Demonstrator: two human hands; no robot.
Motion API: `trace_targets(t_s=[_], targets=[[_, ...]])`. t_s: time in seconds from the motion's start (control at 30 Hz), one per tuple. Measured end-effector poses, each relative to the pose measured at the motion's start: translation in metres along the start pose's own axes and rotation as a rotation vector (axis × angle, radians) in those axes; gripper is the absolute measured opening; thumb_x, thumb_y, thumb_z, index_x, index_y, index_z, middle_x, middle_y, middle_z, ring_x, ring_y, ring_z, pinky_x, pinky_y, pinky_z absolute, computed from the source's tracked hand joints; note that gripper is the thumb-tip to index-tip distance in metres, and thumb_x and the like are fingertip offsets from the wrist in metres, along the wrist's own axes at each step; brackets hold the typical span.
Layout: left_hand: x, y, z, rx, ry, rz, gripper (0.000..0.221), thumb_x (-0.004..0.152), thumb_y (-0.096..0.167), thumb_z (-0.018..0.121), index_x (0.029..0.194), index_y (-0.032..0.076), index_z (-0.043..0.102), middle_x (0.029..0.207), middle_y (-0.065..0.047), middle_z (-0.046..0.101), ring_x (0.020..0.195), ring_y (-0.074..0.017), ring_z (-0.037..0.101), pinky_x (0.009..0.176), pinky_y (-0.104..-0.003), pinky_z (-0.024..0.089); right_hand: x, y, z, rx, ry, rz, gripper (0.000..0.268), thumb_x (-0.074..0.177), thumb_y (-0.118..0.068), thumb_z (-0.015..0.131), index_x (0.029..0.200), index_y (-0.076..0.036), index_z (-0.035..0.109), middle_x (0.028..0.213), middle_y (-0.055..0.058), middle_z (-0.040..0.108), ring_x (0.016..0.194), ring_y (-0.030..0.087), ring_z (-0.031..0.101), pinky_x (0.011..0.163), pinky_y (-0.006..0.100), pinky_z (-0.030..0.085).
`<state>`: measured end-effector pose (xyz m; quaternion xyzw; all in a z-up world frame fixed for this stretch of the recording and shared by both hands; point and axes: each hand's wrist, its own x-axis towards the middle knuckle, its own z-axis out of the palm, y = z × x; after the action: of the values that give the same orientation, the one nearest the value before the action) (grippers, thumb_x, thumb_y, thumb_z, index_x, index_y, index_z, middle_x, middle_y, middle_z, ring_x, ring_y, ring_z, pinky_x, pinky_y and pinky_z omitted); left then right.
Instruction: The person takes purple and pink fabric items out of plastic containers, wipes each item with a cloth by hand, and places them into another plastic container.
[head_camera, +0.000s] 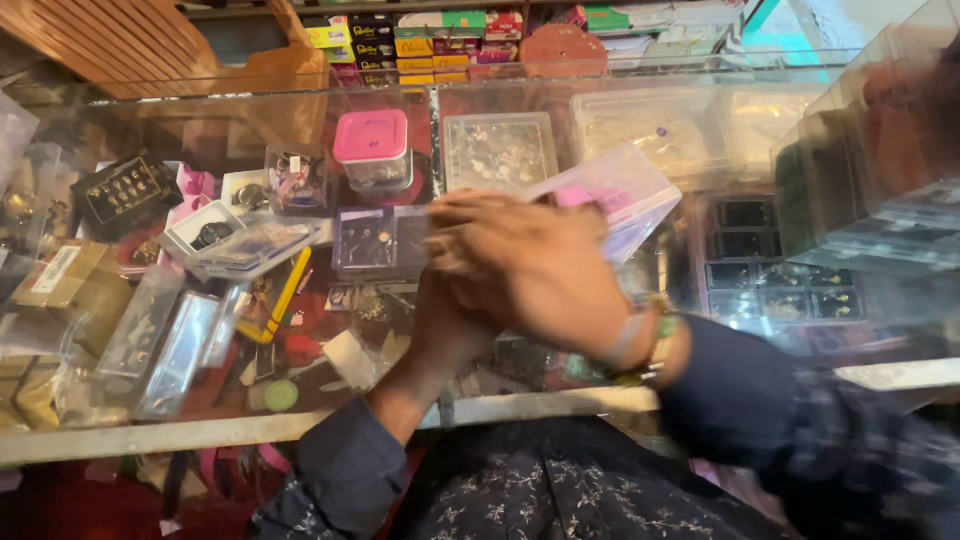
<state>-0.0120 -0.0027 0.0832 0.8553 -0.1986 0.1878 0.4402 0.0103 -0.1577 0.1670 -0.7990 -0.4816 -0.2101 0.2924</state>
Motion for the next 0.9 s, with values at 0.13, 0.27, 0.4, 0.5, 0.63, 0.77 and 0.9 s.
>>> trace_targets(t_s=[0.13, 0.27, 0.4, 0.5, 0.63, 0.77, 0.9], targets=[[-0.002, 0.006, -0.002, -0.061, 0.073, -0.041, 0.068, 0.078, 0.035, 0.093, 0.126, 0.006, 0.054, 0.110, -0.013, 0.072, 0.096, -0.0298, 0.076, 0.083, -0.038, 0.061, -0.011, 0.083, -0.099, -0.607, -0.388, 0.105, 0.027, 0.075, -0.010, 0.070, 0.100, -0.019, 0.076, 0.127, 0.004, 0.075, 0.114, 0.026, 0.071, 0.119, 0.057, 0.042], [0.004, 0.010, -0.005, -0.042, 0.044, -0.141, 0.080, 0.073, 0.037, 0.094, 0.126, -0.001, 0.047, 0.104, -0.016, 0.071, 0.090, -0.0339, 0.074, 0.078, -0.040, 0.060, -0.012, 0.036, -0.034, -0.326, -0.093, 0.276, 0.027, 0.097, -0.012, 0.063, 0.122, -0.007, 0.071, 0.128, 0.014, 0.070, 0.120, 0.031, 0.066, 0.115, 0.045, 0.048], [0.015, 0.012, -0.012, 0.413, 0.014, 0.097, 0.076, 0.070, 0.036, 0.088, 0.129, 0.003, 0.052, 0.108, -0.021, 0.074, 0.095, -0.0360, 0.075, 0.081, -0.044, 0.059, 0.004, -0.011, 0.006, -0.116, -0.036, 0.136, 0.034, 0.091, -0.010, 0.061, 0.124, -0.003, 0.069, 0.134, 0.017, 0.067, 0.129, 0.034, 0.063, 0.110, 0.042, 0.048], [0.012, 0.014, -0.013, 0.035, -0.174, -0.230, 0.072, 0.082, 0.045, 0.087, 0.131, 0.005, 0.053, 0.103, -0.016, 0.073, 0.090, -0.0313, 0.075, 0.080, -0.040, 0.060, -0.001, 0.030, -0.065, -0.134, -0.078, 0.397, 0.037, 0.091, -0.006, 0.058, 0.125, -0.008, 0.071, 0.131, 0.011, 0.071, 0.120, 0.029, 0.067, 0.103, 0.038, 0.051], [0.003, 0.013, -0.008, -0.081, 0.017, -0.233, 0.079, 0.074, 0.043, 0.091, 0.126, 0.000, 0.050, 0.102, -0.017, 0.070, 0.089, -0.0310, 0.073, 0.077, -0.040, 0.059, 0.001, 0.032, -0.069, -0.317, -0.212, 0.681, 0.026, 0.101, -0.016, 0.065, 0.124, -0.007, 0.069, 0.134, 0.012, 0.068, 0.111, 0.032, 0.066, 0.090, 0.042, 0.051], [0.011, 0.011, -0.012, 0.674, 0.228, 0.414, 0.086, 0.057, 0.036, 0.088, 0.124, 0.000, 0.050, 0.111, -0.022, 0.070, 0.098, -0.0351, 0.073, 0.082, -0.043, 0.057, 0.001, -0.011, 0.006, -0.119, -0.005, 0.107, 0.038, 0.090, -0.006, 0.063, 0.128, -0.003, 0.067, 0.140, 0.016, 0.066, 0.135, 0.032, 0.063, 0.119, 0.043, 0.046], [0.009, 0.013, -0.013, -0.088, 0.037, -0.073, 0.075, 0.072, 0.033, 0.095, 0.123, -0.002, 0.051, 0.106, -0.020, 0.070, 0.095, -0.0346, 0.073, 0.081, -0.041, 0.059, -0.005, 0.029, -0.062, -0.159, -0.036, 0.292, 0.031, 0.092, -0.015, 0.069, 0.121, -0.002, 0.071, 0.132, 0.016, 0.069, 0.125, 0.033, 0.065, 0.110, 0.042, 0.047]])
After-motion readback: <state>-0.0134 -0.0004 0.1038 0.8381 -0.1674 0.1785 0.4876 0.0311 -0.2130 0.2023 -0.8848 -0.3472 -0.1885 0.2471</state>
